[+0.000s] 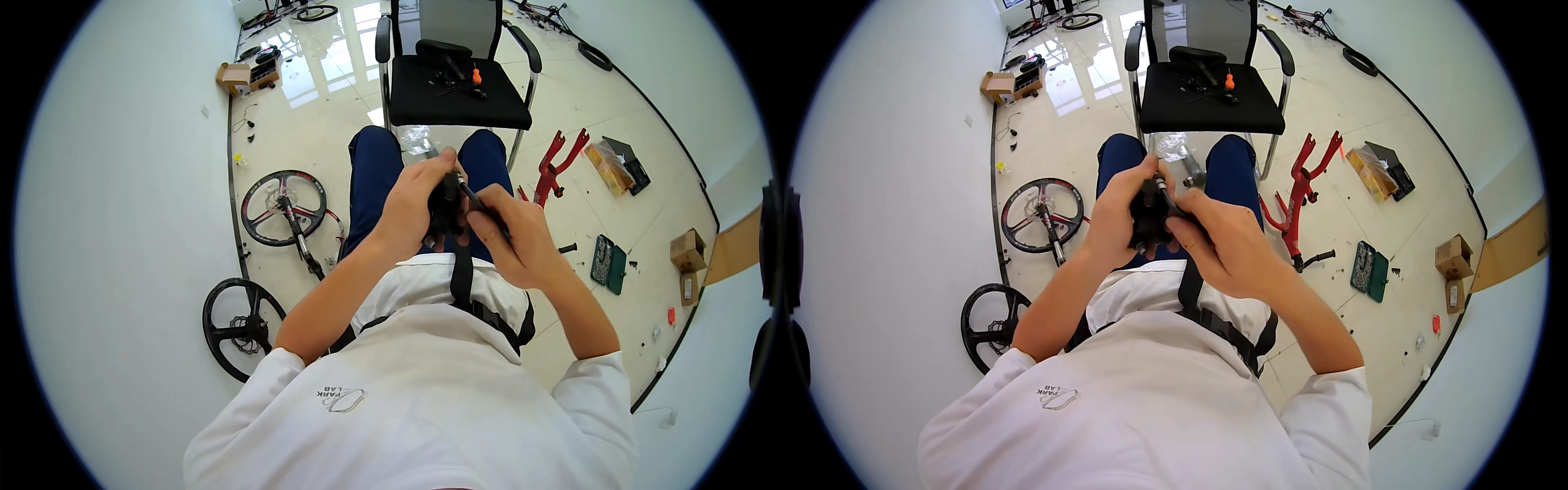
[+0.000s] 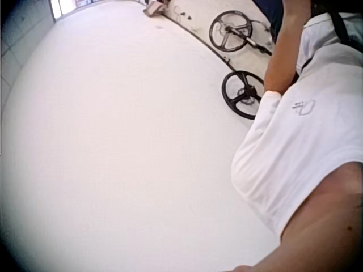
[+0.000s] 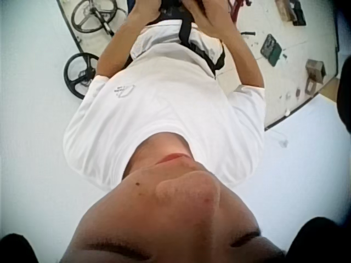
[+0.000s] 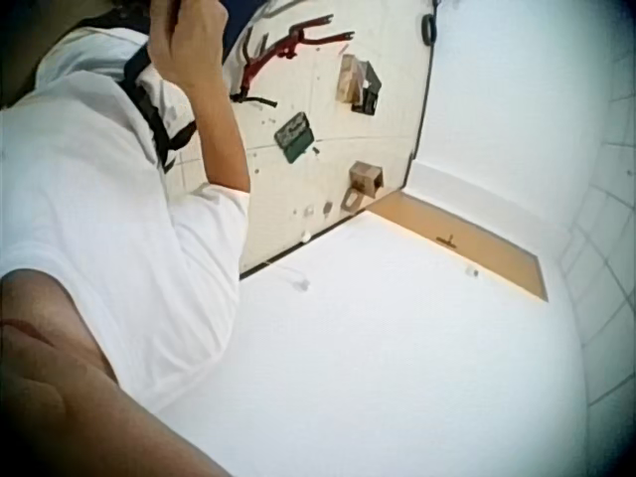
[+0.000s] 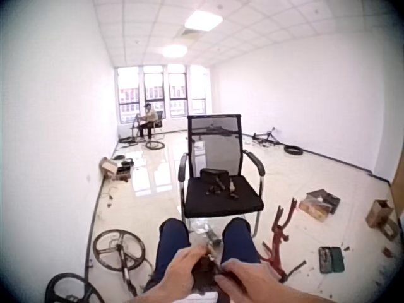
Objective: The person assembles a bicycle by attaching a front wheel to the fork, tightening the axle with an Allen key, and spinning the wheel to check alignment. They then handle a tire and rim separately, preparing to mount the tire onto the rim.
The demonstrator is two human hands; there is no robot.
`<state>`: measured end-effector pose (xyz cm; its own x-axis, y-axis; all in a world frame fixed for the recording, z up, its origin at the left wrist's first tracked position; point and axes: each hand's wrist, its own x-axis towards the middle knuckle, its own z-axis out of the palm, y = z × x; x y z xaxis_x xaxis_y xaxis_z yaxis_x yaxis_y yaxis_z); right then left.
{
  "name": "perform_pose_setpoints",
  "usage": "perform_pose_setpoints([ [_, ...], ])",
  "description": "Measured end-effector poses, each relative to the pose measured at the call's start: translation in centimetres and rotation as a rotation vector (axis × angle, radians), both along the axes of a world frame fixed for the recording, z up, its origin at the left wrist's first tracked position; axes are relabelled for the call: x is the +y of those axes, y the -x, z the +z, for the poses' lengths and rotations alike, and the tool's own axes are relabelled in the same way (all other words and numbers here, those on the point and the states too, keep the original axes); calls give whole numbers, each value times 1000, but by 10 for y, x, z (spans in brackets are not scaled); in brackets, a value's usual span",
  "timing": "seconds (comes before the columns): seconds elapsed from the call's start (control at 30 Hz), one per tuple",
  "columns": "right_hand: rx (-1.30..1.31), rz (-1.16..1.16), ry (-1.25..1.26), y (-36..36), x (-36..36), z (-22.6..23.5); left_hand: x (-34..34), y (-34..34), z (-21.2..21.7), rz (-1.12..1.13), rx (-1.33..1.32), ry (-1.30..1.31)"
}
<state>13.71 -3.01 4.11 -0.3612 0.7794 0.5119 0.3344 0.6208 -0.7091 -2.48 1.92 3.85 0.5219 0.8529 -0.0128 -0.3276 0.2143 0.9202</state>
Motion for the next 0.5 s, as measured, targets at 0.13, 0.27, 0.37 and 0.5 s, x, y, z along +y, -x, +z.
perform_pose_setpoints([
  [0.13,-151,91,117,-6,0,9,-4,1,5,-46,-9,62],
  [0.27,-15,79,147,-5,-4,4,-14,-2,8,29,10,29],
  [0.37,82,74,186,-2,-9,-2,-19,1,8,32,5,-21],
  [0.5,169,89,185,2,-17,-8,-25,3,9,45,50,-57],
])
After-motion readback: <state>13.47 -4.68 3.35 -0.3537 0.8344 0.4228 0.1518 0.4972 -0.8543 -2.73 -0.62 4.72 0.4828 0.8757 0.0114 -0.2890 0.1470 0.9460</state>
